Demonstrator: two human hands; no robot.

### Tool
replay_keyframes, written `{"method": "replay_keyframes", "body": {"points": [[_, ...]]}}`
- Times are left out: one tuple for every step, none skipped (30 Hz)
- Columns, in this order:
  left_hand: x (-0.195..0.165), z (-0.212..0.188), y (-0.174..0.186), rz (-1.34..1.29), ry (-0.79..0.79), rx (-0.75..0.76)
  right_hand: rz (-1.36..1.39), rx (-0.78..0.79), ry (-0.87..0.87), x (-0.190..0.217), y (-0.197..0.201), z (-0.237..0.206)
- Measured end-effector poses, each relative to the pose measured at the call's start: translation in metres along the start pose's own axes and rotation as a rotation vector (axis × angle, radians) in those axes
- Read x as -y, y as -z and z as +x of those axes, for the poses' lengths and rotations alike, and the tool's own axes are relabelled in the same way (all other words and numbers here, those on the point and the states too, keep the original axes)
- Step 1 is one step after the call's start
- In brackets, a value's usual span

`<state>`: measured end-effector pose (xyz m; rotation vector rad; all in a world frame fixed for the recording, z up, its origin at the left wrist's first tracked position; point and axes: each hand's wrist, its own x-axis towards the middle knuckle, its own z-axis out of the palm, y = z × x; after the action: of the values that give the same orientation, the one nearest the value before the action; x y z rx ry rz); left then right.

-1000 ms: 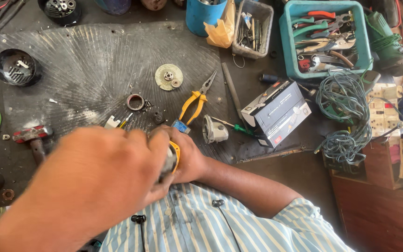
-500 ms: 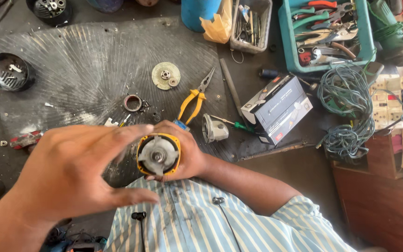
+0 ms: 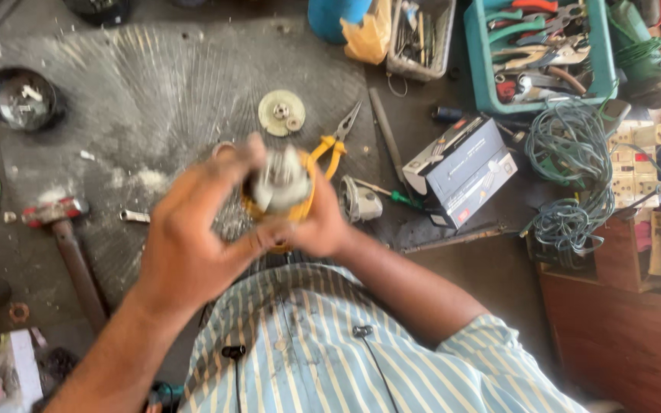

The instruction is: The person repairs an angle grinder at a workbench. They tap the gear head with a hammer, pull off the gear housing by hand, then use a screwdriver to work on the grinder's head while holding the tool steady on the bench.

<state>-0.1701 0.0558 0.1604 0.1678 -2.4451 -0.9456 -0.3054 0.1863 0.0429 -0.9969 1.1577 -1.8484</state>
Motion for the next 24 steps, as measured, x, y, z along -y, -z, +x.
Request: {"method": "replay_keyframes", "body": {"points": [[0.001,0.006,0.001,0.000,0.002,-0.015,0.078,-0.043,-0.085,0.007,-0.002,0.006],[0.004,0.012,0.003,0.015,-0.049,-0.013,0.064,-0.055,-0.097,0.015,-0.002,0.013],[0.008,0.020,0.006,0.030,-0.108,-0.009,0.047,-0.070,-0.101,0.025,0.000,0.021],[0.011,0.026,0.008,0.044,-0.168,-0.007,0.029,-0.084,-0.105,0.035,0.001,0.027],[0.013,0.031,0.010,-0.018,-0.130,0.031,0.017,-0.086,-0.134,0.045,0.001,0.030],[0.015,0.035,0.011,-0.083,-0.093,0.073,0.007,-0.092,-0.163,0.054,-0.001,0.033],[0.015,0.037,0.011,-0.149,-0.052,0.118,-0.002,-0.100,-0.196,0.062,-0.003,0.033],[0.015,0.038,0.011,-0.156,-0.062,0.109,0.044,-0.094,-0.227,0.070,-0.005,0.031],[0.014,0.039,0.010,-0.163,-0.073,0.100,0.090,-0.087,-0.257,0.077,-0.008,0.028],[0.013,0.039,0.008,-0.169,-0.086,0.091,0.136,-0.081,-0.283,0.082,-0.010,0.025],[0.013,0.039,0.005,-0.241,-0.076,0.087,0.208,-0.072,-0.303,0.086,-0.013,0.022],[0.012,0.038,0.001,-0.313,-0.067,0.084,0.281,-0.064,-0.321,0.089,-0.016,0.017],[0.011,0.038,-0.002,-0.383,-0.064,0.080,0.351,-0.055,-0.331,0.092,-0.019,0.014],[0.011,0.036,-0.005,-0.410,-0.080,0.064,0.368,-0.057,-0.324,0.093,-0.020,0.011],[0.010,0.033,-0.007,-0.438,-0.094,0.047,0.384,-0.057,-0.320,0.095,-0.022,0.008],[0.009,0.031,-0.008,-0.442,-0.112,0.038,0.401,-0.060,-0.315,0.096,-0.023,0.004],[0.007,0.028,-0.009,-0.447,-0.129,0.029,0.382,-0.054,-0.295,0.097,-0.024,0.001],[0.005,0.026,-0.008,-0.426,-0.147,0.023,0.363,-0.046,-0.279,0.098,-0.024,-0.002],[0.003,0.024,-0.007,-0.410,-0.175,0.025,0.346,-0.035,-0.264,0.099,-0.023,-0.005],[0.000,0.022,-0.005,-0.395,-0.202,0.026,0.298,-0.008,-0.247,0.100,-0.023,-0.009],[-0.003,0.021,-0.003,-0.382,-0.246,0.035,0.247,0.021,-0.224,0.101,-0.022,-0.012],[-0.006,0.021,-0.001,-0.367,-0.297,0.040,0.191,0.054,-0.196,0.102,-0.020,-0.015],[-0.009,0.020,0.002,-0.342,-0.323,0.057,0.154,0.058,-0.127,0.101,-0.019,-0.017],[-0.014,0.017,0.005,-0.318,-0.339,0.073,0.121,0.066,-0.066,0.100,-0.018,-0.021]]}}
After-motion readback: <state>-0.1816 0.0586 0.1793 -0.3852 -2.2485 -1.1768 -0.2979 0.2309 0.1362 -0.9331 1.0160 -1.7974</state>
